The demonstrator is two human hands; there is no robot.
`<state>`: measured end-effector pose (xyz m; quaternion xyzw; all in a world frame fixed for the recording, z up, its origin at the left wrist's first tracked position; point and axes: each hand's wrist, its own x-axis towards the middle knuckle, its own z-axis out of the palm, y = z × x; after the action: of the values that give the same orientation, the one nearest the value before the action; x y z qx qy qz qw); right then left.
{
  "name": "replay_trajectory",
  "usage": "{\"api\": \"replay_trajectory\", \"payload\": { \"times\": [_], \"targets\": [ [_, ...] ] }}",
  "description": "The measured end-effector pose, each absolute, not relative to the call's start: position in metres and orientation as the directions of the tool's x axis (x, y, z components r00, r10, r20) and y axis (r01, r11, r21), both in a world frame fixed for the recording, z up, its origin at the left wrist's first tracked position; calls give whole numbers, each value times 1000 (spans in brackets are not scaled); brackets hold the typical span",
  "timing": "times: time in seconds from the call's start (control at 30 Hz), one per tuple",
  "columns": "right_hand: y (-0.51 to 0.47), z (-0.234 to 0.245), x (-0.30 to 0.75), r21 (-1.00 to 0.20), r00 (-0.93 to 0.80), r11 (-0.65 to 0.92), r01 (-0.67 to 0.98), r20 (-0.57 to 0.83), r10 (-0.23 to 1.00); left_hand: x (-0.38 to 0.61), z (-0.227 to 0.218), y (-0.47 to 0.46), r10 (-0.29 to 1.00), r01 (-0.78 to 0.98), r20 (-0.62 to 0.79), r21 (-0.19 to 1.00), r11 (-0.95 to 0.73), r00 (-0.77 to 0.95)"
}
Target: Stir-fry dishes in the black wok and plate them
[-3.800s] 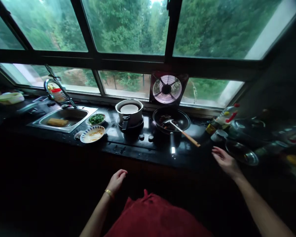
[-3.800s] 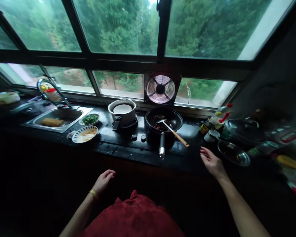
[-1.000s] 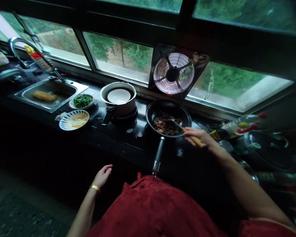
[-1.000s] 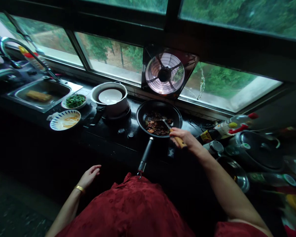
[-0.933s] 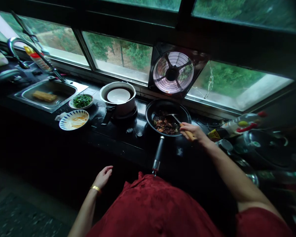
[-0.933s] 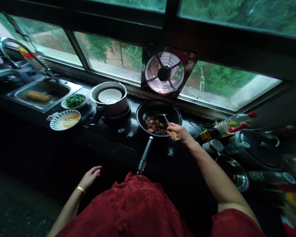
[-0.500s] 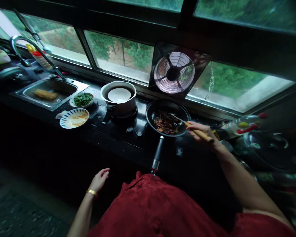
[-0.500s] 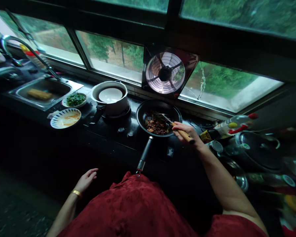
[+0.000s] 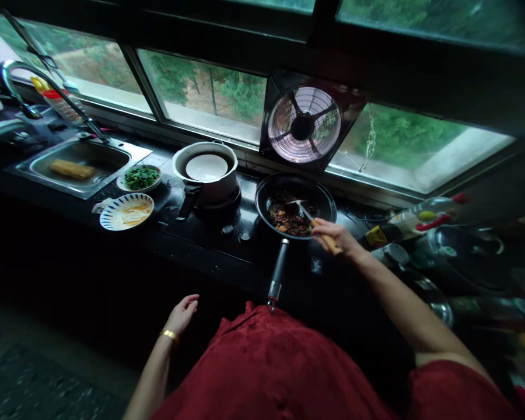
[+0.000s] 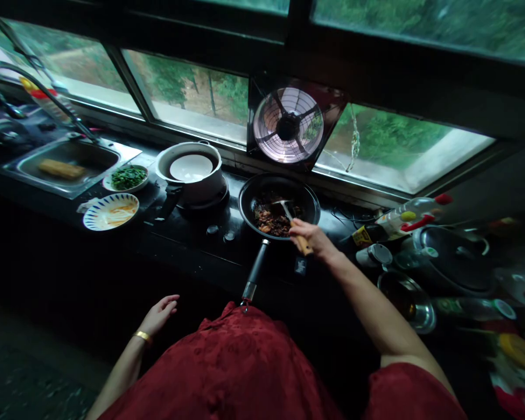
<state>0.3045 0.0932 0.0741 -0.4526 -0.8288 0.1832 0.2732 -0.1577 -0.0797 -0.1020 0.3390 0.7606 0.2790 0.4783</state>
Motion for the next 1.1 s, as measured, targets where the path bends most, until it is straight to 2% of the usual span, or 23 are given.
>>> {"api": "replay_trajectory", "payload": {
  "times": [0.13, 0.27, 0.47, 0.73, 0.87, 1.0, 1.1],
  "targets": [
    [92, 67, 298, -617, -459, 476, 627, 202, 865, -161, -102, -86, 766, 241, -554, 734, 635, -326],
    [98, 67, 294, -600, -450, 506, 620, 257, 856, -166, -101, -88, 759, 226, -551, 736, 638, -348],
    [104, 92, 313, -552, -337, 506, 663, 383, 860, -173, -102, -89, 767, 222, -544, 746, 628, -341],
    [104, 89, 292, -604, -298, 452, 656, 343, 891, -172, -103, -78, 763, 249, -562, 727, 640, -318],
    [97, 90, 287, -598, -423, 510, 619, 293, 857, -169, -102, -71, 777, 260, -562, 735, 626, -283],
    [85, 99, 290, -593, -387, 493, 637, 308, 869, -170, -103, -70, 768, 249, -576, 729, 637, -280],
    [79, 100, 288, -547, -515, 566, 617, 264, 816, -174, -103, -69, 769, 230, -575, 737, 635, -281]
  ]
}}
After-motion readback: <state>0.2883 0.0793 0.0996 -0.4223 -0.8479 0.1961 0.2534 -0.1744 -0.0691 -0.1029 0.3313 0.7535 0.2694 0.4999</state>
